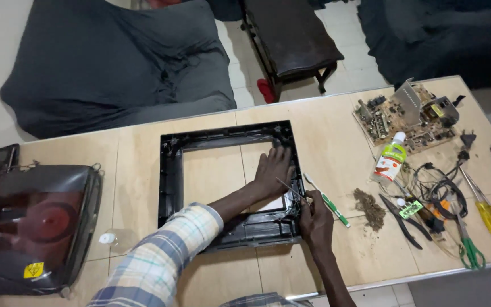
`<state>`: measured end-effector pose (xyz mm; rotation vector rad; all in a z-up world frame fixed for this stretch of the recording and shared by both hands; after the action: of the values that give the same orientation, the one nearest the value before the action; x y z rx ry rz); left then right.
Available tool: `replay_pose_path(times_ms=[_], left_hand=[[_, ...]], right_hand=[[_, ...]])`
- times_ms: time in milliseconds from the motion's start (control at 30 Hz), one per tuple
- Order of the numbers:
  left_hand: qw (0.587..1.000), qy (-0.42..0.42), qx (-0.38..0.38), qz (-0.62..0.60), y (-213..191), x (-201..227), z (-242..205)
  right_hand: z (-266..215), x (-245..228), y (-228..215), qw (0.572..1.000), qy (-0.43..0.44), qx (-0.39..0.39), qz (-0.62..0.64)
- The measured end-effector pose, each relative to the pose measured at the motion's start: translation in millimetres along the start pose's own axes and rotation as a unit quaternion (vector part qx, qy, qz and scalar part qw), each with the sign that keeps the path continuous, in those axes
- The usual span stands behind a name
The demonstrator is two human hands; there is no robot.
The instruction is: Cleaning the plastic outer frame of an appliance using a toothbrush, cloth, and a small scraping tool.
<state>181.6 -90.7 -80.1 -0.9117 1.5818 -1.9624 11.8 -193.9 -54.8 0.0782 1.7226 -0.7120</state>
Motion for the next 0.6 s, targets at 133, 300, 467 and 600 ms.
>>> replay_pose_path(times_ms=[133, 300, 467, 600], left_hand=[[0.998, -0.015, -0.006, -0.066, 24, -19, 19], [0.989, -0.054, 0.022, -0.136, 18, -26, 34], [0.998, 0.030, 0.026, 0.056, 8, -5, 22], [0.997, 0.067, 0.004, 0.031, 11, -7, 8]], right_hand=[[1, 4, 2, 1.000, -0.005, 0.015, -0.007], [-3, -18, 2, 1.000, 0.000, 0.015, 0.000], [-5, -15, 4, 1.000, -0.023, 0.014, -0.001], [-6, -12, 5, 0.999, -0.030, 0.017, -0.007]])
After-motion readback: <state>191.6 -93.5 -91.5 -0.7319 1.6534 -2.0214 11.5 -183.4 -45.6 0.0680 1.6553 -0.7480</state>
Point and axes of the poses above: each hand's wrist, its own z-axis towards the middle knuckle, its own y-axis out of the palm, x = y × z, the point moved 5 cm from there along z, towards the middle knuckle, and after that the axes turned 11 degrees about z, right-handed, at the moved point
